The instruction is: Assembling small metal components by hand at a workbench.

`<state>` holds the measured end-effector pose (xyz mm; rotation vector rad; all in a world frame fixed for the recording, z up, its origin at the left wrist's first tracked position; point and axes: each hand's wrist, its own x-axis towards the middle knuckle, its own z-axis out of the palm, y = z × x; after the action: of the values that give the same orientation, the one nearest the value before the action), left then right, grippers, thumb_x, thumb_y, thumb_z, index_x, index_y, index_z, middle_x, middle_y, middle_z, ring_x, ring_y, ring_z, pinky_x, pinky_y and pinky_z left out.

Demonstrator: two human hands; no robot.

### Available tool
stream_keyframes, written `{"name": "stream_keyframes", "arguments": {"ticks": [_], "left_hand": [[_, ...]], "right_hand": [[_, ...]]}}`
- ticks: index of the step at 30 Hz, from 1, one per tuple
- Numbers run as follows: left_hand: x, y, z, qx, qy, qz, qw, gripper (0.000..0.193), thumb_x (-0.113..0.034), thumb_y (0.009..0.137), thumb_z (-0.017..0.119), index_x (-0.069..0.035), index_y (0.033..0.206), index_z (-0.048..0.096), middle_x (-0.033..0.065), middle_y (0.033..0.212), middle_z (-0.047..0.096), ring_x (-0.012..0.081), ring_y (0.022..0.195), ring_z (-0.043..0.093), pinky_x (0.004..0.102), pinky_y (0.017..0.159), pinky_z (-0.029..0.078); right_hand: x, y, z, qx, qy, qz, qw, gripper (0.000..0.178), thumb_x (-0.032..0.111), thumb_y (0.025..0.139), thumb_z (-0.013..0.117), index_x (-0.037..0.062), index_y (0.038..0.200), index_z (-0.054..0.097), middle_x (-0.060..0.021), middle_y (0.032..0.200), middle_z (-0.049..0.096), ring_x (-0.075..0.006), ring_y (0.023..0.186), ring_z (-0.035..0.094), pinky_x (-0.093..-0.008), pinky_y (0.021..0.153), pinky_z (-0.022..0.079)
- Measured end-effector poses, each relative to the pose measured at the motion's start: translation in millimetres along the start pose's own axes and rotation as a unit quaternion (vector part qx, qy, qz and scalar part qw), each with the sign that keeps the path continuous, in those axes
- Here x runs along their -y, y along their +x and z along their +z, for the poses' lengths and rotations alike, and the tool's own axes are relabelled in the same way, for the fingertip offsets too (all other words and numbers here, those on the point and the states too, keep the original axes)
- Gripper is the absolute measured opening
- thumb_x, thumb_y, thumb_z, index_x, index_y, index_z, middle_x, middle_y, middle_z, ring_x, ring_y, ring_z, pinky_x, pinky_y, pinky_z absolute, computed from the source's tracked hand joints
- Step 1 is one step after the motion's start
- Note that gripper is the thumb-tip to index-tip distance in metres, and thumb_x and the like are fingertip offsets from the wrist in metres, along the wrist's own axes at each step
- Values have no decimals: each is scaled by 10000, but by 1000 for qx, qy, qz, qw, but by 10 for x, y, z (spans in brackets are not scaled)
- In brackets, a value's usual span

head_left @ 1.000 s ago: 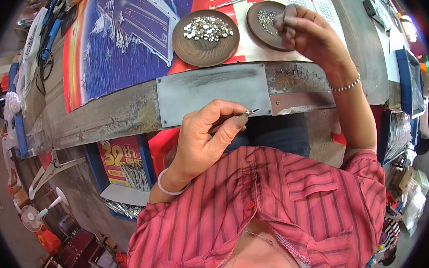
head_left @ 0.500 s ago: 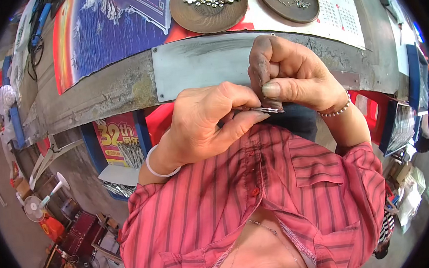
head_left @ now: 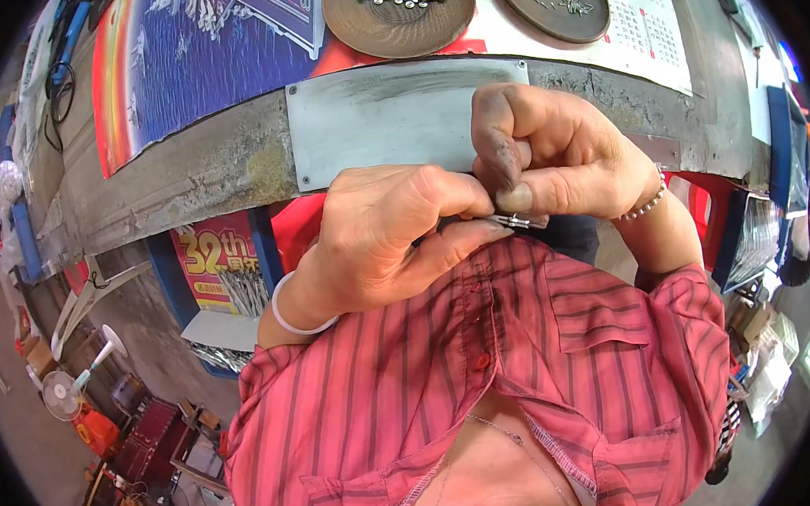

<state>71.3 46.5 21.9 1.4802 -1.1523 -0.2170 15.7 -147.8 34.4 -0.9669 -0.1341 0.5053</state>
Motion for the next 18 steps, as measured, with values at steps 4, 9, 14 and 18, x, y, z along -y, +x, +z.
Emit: {"name": "stream_keyframes", "arguments": {"ticks": [4, 9, 14, 18], "left_hand": [[1, 28, -50, 32, -19, 8, 999, 227, -49, 717, 755, -26, 845, 569, 73, 681, 607, 222, 539, 601, 322, 472, 453], [11, -39, -51, 37, 62, 29, 997, 285, -139, 708, 789, -64, 875, 571, 77, 674, 625, 239, 560, 623, 303, 496, 463], [68, -80, -104, 43, 92, 44, 994, 285, -116, 708, 779, -72, 901, 575, 70, 667, 618, 236, 544, 606, 318, 478, 451], [79, -90, -160, 74, 144, 74, 984, 311, -87, 695, 778, -61, 925, 570, 70, 689, 615, 210, 535, 588, 300, 457, 428]], "right_hand": [[29, 22, -47, 61, -33, 8, 998, 148, 67, 893, 577, 28, 970, 458, 32, 772, 460, -29, 685, 416, -179, 584, 339], [15, 148, -185, 135, -43, 85, 986, 137, 91, 913, 567, 24, 978, 467, 40, 673, 490, -19, 580, 416, -179, 495, 317], [-11, 179, -181, 148, -88, 78, 982, 107, 77, 919, 543, 22, 967, 465, 33, 672, 455, -39, 613, 424, -190, 528, 332], [-14, 201, -195, 173, -210, -6, 962, 96, 62, 916, 535, 23, 961, 459, 30, 695, 460, -42, 618, 424, -191, 545, 347]]}}
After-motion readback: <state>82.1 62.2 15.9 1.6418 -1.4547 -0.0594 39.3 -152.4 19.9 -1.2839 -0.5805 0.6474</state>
